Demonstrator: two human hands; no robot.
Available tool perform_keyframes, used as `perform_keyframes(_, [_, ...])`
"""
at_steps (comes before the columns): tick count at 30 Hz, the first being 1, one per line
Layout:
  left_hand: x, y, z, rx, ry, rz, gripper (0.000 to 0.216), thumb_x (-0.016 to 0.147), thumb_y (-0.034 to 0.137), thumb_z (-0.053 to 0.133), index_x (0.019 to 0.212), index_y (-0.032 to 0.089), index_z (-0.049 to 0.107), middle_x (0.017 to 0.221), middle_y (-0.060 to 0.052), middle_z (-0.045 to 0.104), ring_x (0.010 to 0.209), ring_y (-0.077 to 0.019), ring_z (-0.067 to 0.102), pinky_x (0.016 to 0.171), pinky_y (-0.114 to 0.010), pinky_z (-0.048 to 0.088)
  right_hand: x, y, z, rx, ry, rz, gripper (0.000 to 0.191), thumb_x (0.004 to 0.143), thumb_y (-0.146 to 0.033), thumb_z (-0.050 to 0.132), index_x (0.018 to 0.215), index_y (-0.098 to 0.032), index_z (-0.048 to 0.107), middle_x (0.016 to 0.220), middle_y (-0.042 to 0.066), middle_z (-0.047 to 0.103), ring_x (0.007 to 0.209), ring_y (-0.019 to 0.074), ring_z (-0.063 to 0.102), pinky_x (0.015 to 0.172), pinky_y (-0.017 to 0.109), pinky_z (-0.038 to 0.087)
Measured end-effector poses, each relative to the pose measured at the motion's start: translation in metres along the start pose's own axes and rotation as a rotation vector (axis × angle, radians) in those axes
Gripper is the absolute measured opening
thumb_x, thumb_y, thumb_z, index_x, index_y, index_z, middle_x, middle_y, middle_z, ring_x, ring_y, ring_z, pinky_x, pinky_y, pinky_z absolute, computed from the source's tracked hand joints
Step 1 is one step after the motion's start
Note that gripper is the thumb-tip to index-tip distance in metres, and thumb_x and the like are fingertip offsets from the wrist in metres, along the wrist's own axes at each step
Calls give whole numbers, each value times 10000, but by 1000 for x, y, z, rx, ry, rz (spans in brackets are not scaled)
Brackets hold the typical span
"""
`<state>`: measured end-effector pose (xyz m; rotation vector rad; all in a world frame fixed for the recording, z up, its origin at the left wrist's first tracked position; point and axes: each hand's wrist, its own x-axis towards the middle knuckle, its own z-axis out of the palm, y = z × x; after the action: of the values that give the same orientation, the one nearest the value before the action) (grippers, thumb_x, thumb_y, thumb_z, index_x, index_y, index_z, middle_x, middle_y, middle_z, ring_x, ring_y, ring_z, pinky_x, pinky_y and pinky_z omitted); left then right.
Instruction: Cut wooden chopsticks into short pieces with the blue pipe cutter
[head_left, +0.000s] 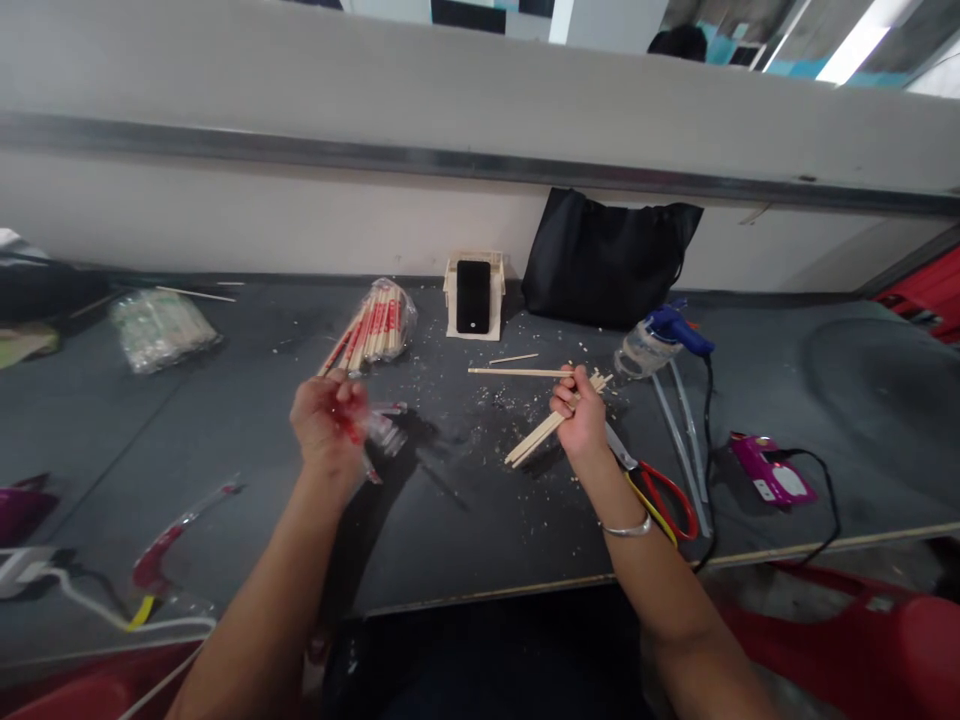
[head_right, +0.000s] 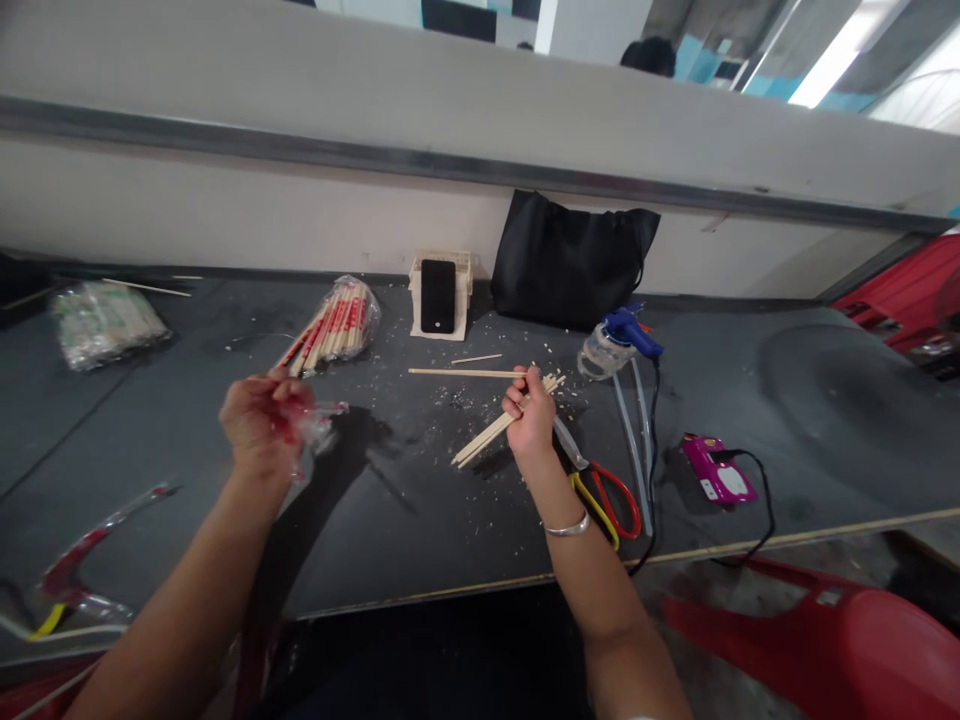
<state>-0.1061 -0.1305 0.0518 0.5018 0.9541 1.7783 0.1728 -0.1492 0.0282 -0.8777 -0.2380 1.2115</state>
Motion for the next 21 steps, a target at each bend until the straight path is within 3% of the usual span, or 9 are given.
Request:
perform_keyframes(2, [-6, -5, 0, 123, -120, -6, 276, 594, 179, 672, 641, 203, 401, 573, 95, 496, 406, -21, 244, 387, -160, 247, -2, 2, 1, -14, -27, 45, 285, 798, -390, 826, 792, -199, 615, 592, -92, 478, 429, 15, 334, 342, 126, 237])
perform_keyframes(4, [-19, -17, 5, 298, -277, -85, 276, 612, 235, 719, 793, 235, 512, 606, 109, 519, 395, -32, 252, 378, -175, 206, -5, 5, 3, -35, -59, 75, 285, 789, -388, 833, 801, -197, 622, 601, -90, 487, 437, 15, 358, 347, 123, 239])
perform_keyframes(7, [-39, -40, 19, 625, -503, -111, 483, 660, 345, 788, 1102, 240, 626, 688, 84, 581, 478, -62, 416, 458, -188, 339, -11, 11, 6, -32, -64, 117, 267, 782, -368, 834, 801, -189, 637, 605, -83, 503, 446, 18, 392, 350, 123, 248])
perform_keyframes(11, [-48, -59, 39, 753, -771, 114, 395, 816, 455, 705, 1118, 201, 722, 943, -60, 719, 868, -181, 629, 785, -297, 519, -19, 21, 11, -45, -67, 205, 267, 762, -355, 844, 777, -183, 639, 583, -77, 516, 444, 25, 393, 342, 118, 251])
perform_keyframes(13, [-47, -61, 45, 708, -796, 219, 357, 879, 505, 644, 1036, 200, 745, 1022, -87, 723, 936, -195, 630, 835, -310, 519, -22, 27, 13, -81, -91, 276, 314, 732, -359, 867, 726, -182, 608, 564, -75, 514, 437, 27, 383, 332, 114, 229])
perform_keyframes(18, [-41, -55, 47, 608, -662, 208, 486, 934, 650, 527, 870, 186, 656, 787, -12, 610, 541, -86, 434, 510, -225, 385, -25, 39, 9, -248, -264, 534, 369, 696, -404, 892, 700, -160, 616, 514, -81, 470, 399, 19, 324, 323, 124, 181])
perform_keyframes(21, [-37, -49, 43, 698, -647, 189, 519, 921, 689, 500, 771, 198, 573, 631, 42, 479, 512, -90, 381, 493, -225, 338, -26, 37, 8, -274, -265, 463, 405, 677, -483, 894, 761, -159, 667, 495, -106, 416, 393, 13, 277, 329, 130, 160])
